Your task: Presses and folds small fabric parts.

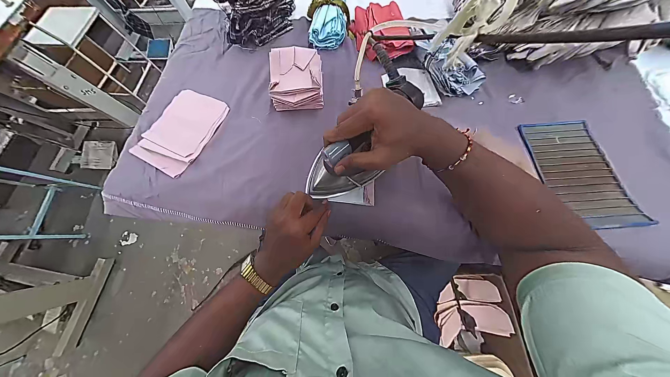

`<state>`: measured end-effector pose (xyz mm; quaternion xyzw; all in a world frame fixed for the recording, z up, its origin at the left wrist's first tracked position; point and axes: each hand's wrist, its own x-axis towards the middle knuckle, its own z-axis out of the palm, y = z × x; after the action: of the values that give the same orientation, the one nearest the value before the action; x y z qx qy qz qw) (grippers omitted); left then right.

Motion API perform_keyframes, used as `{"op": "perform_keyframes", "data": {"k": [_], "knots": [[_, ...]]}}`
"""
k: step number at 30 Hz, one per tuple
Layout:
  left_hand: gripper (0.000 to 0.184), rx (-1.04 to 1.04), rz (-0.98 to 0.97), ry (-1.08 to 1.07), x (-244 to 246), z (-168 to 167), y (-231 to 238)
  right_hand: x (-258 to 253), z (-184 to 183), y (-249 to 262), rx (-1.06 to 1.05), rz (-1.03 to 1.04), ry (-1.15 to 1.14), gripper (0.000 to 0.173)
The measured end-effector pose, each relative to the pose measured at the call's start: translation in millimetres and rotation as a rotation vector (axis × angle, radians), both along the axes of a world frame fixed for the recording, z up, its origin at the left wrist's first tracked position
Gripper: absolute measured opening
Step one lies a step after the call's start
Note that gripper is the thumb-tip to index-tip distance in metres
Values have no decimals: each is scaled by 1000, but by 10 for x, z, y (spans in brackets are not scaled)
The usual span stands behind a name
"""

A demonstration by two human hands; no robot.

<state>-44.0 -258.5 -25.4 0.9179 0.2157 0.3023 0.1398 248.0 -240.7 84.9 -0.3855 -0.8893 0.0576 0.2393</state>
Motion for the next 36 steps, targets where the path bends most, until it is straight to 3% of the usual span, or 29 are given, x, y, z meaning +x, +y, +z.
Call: {"op": "perform_keyframes", "data": {"k": [7,10,15,30,33,36], "knots": [[12,33,26,-355,-198,51,228,-103,-18,-93,30,-42,-61,41],[16,59,82,-435,-156,111,479,-112,12,-120,47,-87,-126,46],[24,6,93,-475,20,106,761,-144,-39,-121,151,-116,-195,52],[27,-14,50,-483,-22,13,762,-179,-74,-134,235,-200,-255,57],[44,3,69,-294,-12,51,781,-210,51,-207,88,-317,-301,58],[88,37,163,69,41,135,745,-157,128,-279,-3,-465,-277,57]]}}
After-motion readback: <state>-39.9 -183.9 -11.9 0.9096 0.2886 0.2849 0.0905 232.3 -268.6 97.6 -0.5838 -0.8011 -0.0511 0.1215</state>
